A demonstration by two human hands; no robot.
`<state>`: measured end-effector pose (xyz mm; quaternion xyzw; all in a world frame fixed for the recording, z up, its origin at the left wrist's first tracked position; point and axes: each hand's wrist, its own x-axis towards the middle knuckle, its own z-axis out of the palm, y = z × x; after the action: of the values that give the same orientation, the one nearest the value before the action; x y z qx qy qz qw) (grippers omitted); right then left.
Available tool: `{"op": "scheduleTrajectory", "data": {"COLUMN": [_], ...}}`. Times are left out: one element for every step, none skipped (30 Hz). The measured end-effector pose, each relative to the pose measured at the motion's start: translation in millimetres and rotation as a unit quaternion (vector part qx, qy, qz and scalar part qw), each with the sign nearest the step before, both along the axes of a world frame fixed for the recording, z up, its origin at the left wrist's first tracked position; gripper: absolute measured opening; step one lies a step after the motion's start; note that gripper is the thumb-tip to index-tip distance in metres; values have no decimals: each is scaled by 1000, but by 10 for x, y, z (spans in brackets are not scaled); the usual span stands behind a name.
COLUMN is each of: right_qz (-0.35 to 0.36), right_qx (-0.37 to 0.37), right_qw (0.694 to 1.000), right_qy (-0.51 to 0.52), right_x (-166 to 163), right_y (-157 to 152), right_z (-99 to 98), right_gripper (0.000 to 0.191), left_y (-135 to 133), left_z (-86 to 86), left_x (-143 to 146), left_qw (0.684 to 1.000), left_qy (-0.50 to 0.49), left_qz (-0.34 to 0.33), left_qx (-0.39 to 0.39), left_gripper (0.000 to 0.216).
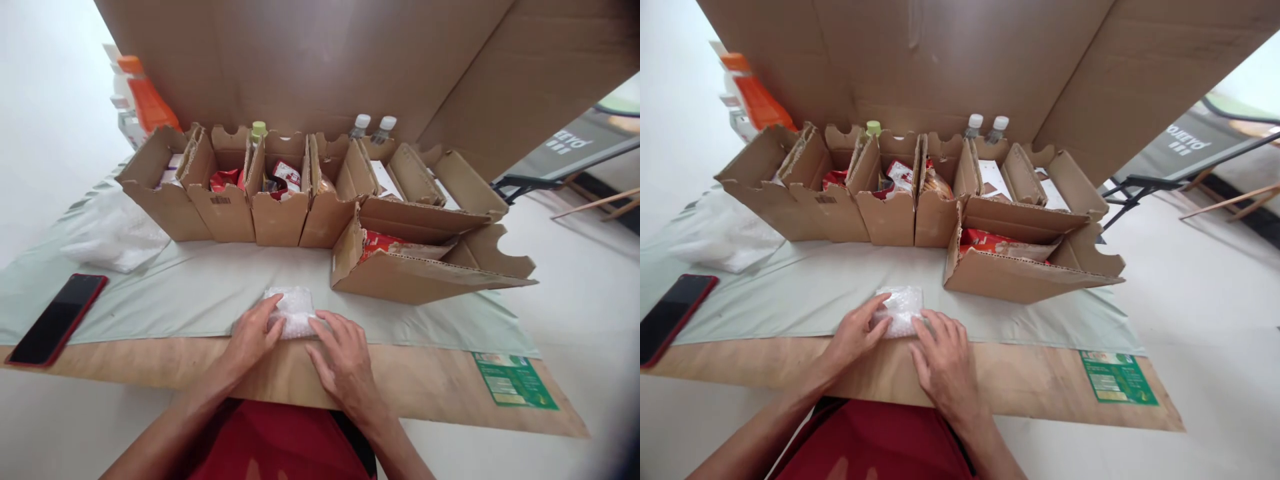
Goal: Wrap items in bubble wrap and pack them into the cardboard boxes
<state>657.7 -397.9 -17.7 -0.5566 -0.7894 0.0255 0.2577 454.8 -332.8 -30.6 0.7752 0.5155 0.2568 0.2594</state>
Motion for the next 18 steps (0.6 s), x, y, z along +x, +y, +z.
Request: {"op": "scheduleTrajectory", "data": {"right_qz": [21,38,49,53,51,46,40,34,27,21,18,17,20,26,36,46,54,60], "right_qx": [2,-2,-7,-10,-11,-11,-11,-12,-13,-12,-10,-8,-9,-13,-21,-31,-45,-63], "right_qw": [999,998,997,997,997,998,999,999,1000,999,999,998,997,996,994,993,991,988], "right_qy": [-25,-44,-57,-61,-56,-43,-26,-8,9,27,44,59,74,87,99,108,118,129], "right_x": [-23,-43,-57,-64,-62,-53,-42,-32,-28,-35,-53,-81,-118,-158,-197,-232,-259,-276], "right_y": [29,73,132,204,282,359,427,476,503,504,477,426,355,271,184,102,30,-25], "right_z": [-11,-24,-39,-57,-75,-91,-103,-108,-107,-98,-83,-60,-30,6,49,97,151,207], "right_gripper": [37,37,38,37,35,33,30,28,27,26,26,26,26,27,27,27,28,28], "left_y": [38,56,50,20,-34,-108,-197,-292,-384,-465,-527,-567,-585,-585,-574,-558,-547,-544], "left_z": [5,13,21,32,45,60,78,100,123,149,176,202,225,246,262,273,277,273], "left_x": [12,16,9,-12,-44,-85,-127,-165,-190,-197,-185,-155,-113,-66,-22,15,41,55], "left_qw": [1000,999,997,996,994,991,986,979,967,945,912,872,832,800,777,763,756,752], "left_qy": [21,35,38,24,-4,-44,-92,-144,-198,-254,-310,-364,-412,-453,-485,-506,-518,-524], "left_qz": [9,21,37,57,78,102,125,143,154,157,154,146,136,126,116,104,90,79], "left_qx": [9,27,48,68,80,80,60,16,-52,-134,-219,-293,-346,-374,-385,-388,-390,-391], "left_gripper": [40,40,39,37,36,35,34,34,34,36,40,43,47,49,50,49,49,50]}}
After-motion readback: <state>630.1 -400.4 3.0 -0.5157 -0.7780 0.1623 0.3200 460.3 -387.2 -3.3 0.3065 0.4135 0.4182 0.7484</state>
